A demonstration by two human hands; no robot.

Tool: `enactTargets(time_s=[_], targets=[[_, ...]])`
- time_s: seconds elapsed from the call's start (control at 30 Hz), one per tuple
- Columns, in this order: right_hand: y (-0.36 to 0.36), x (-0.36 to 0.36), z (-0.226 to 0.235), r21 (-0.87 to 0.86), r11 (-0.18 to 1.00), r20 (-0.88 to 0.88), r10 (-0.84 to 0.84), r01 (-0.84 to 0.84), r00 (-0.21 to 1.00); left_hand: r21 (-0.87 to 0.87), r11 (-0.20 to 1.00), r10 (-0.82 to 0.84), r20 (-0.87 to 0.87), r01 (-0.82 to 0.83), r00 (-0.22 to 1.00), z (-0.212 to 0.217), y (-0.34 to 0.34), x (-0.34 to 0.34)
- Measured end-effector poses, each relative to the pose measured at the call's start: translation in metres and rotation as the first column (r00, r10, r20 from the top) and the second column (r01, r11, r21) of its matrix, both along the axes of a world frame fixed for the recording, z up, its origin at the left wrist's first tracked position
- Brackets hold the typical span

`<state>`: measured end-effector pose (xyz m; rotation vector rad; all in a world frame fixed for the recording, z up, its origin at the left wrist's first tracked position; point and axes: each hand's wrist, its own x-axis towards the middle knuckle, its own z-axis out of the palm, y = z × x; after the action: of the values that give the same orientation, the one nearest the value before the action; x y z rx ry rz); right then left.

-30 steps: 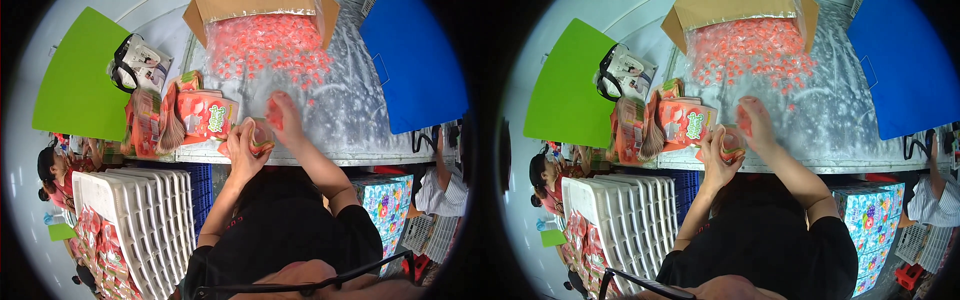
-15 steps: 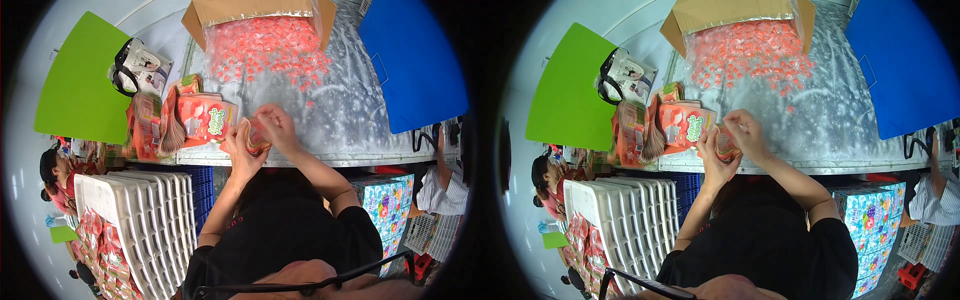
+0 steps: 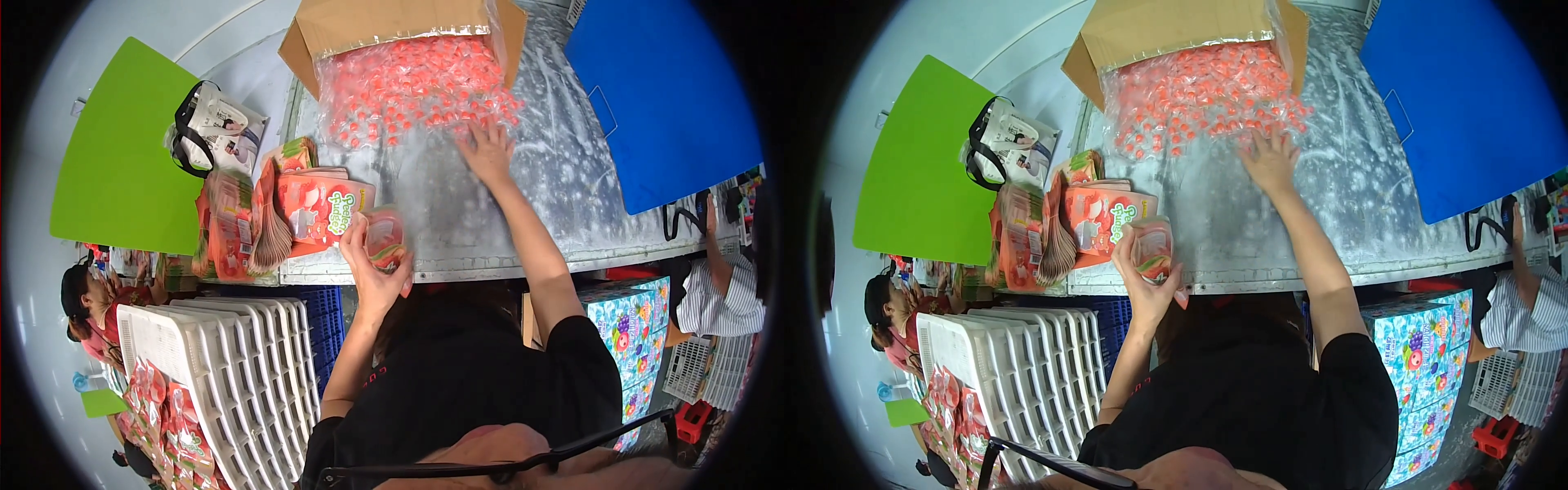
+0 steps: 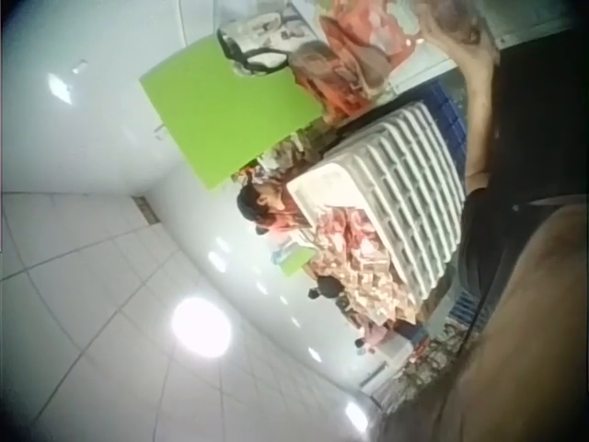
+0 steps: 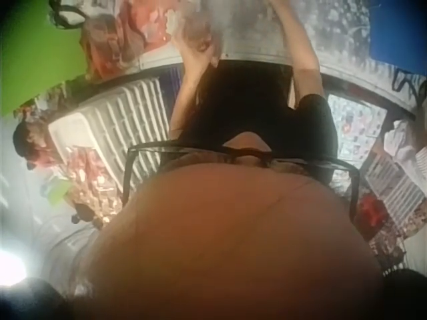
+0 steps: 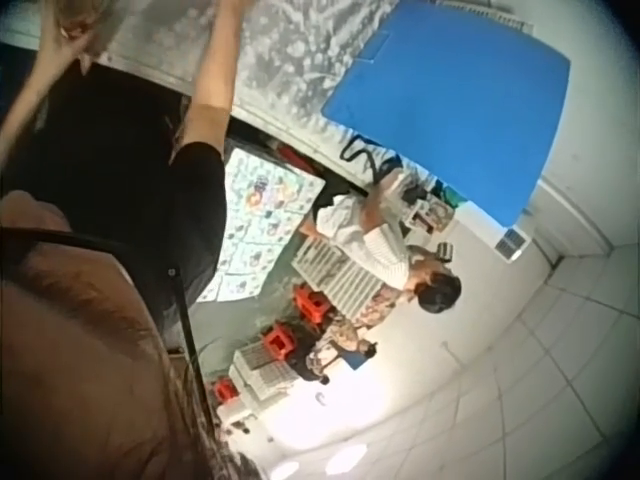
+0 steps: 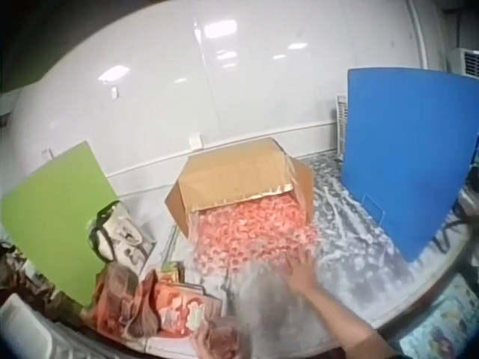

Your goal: Manually filling small plastic pouches with pink candies from a large bulk box and stacking the filled bags onto industrial trays.

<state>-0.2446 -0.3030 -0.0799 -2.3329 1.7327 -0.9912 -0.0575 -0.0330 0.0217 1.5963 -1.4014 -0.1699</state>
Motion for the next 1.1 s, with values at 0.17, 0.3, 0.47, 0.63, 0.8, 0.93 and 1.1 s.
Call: enactTargets(time_s=[0.17,0.3,0.47,0.63,0.8,0.93,1.1], targets=[[0.020,-0.005,-0.013,0.267,0.963,-0.252,0.104,-0.034,0.962,0.028,0.999,0.023,-0.036,-0.022,0.999,-0.007,0.010,0.007],[0.038,-0.025,-0.048,0.357,0.846,0.525,0.168,-0.395,0.834,0.034,0.999,0.029,-0.034,-0.028,0.999,-0.003,0.011,0.005],[0.046,-0.053,-0.033,0.315,0.838,0.741,0.076,-0.446,0.667,0.046,0.999,0.027,-0.061,-0.025,0.998,-0.002,0.013,0.009],[0.063,-0.050,-0.025,0.219,0.945,0.022,0.245,-0.244,0.969,0.044,0.999,0.006,-0.065,-0.003,0.998,-0.003,0.014,0.006],[0.067,-0.067,-0.030,0.164,0.955,0.027,0.246,-0.247,0.969,0.043,0.999,0.011,-0.076,-0.008,0.997,-0.004,0.018,0.007],[0.069,-0.067,-0.026,0.152,0.961,0.132,0.211,-0.230,0.969,0.049,0.999,0.010,-0.061,-0.007,0.998,-0.005,0.018,0.008],[0.043,-0.015,-0.009,-0.017,0.955,-0.035,0.295,-0.295,0.955,0.055,0.998,-0.025,-0.055,0.028,0.998,-0.005,0.015,0.005]])
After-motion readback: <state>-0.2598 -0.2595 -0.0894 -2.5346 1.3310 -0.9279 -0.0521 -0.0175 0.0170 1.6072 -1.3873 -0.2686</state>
